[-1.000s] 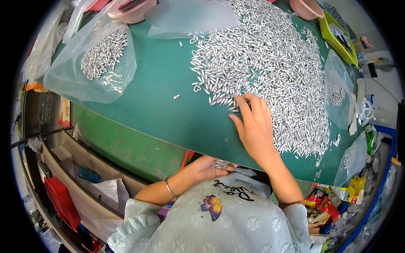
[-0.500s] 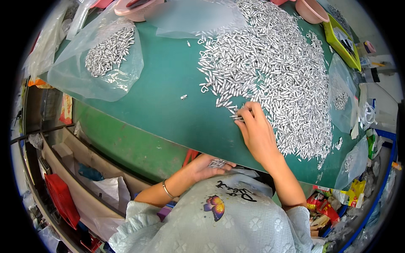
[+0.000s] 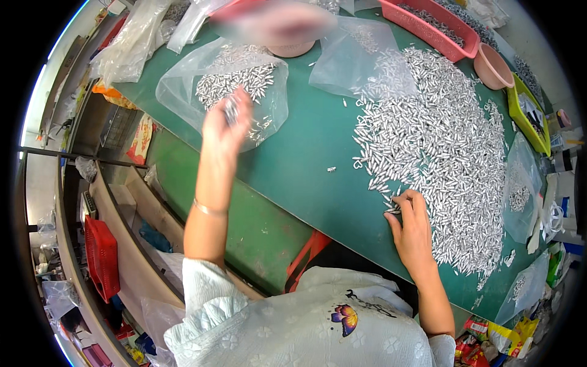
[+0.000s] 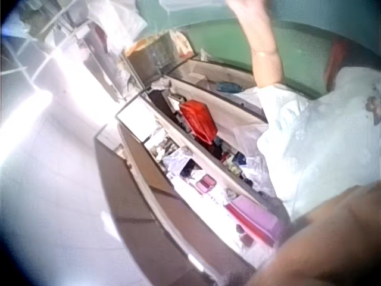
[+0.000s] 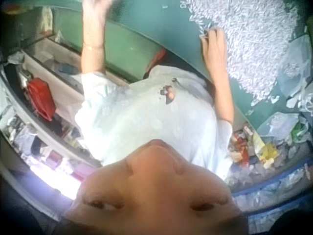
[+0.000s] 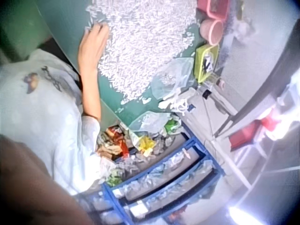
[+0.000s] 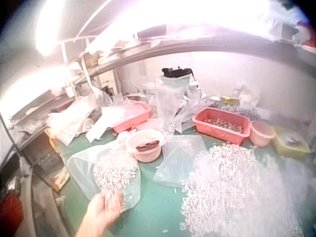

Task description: The person repeatedly picks up small silver cylindrical objects from a large pile on a green table and transfers them into a clear plastic bag. The hands work continuously, gathering handfuls and moving them into the bag throughout the clip.

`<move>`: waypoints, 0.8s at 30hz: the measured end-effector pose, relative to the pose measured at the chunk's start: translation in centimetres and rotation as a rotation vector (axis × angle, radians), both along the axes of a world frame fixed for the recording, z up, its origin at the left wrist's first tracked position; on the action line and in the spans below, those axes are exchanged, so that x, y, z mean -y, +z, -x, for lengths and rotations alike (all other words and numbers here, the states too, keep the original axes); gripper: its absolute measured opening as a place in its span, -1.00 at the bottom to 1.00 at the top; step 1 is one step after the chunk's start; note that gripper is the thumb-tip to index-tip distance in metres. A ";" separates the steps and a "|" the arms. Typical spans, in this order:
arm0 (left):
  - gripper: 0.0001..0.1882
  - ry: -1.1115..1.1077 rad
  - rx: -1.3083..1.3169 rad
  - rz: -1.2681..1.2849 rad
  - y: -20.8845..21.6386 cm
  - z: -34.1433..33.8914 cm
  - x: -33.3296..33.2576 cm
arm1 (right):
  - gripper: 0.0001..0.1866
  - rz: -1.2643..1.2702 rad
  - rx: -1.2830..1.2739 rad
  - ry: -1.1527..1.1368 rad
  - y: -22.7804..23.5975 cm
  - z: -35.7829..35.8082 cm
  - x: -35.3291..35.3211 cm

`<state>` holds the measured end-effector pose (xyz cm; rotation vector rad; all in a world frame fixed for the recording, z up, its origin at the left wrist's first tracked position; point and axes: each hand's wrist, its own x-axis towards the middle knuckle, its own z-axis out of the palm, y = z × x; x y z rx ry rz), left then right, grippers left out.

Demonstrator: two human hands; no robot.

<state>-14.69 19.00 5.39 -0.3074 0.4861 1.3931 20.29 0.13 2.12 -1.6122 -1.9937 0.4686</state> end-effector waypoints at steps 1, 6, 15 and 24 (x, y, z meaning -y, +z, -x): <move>-0.66 0.011 -0.079 -0.260 -2.5 4.4 -2.5 | -0.59 -0.008 -0.015 0.007 0.2 0.3 -0.1; -0.34 0.114 -0.909 -0.128 1.5 -0.6 -1.5 | -0.52 -0.004 0.004 -0.049 0.2 -1.0 0.4; -0.66 -1.327 -0.465 -0.728 -1.3 -10.2 18.0 | -0.59 0.026 0.054 0.025 0.3 -1.3 0.6; -0.23 -1.281 0.081 -0.048 -11.2 -15.5 21.3 | -0.68 0.118 -0.014 0.073 0.6 0.1 1.9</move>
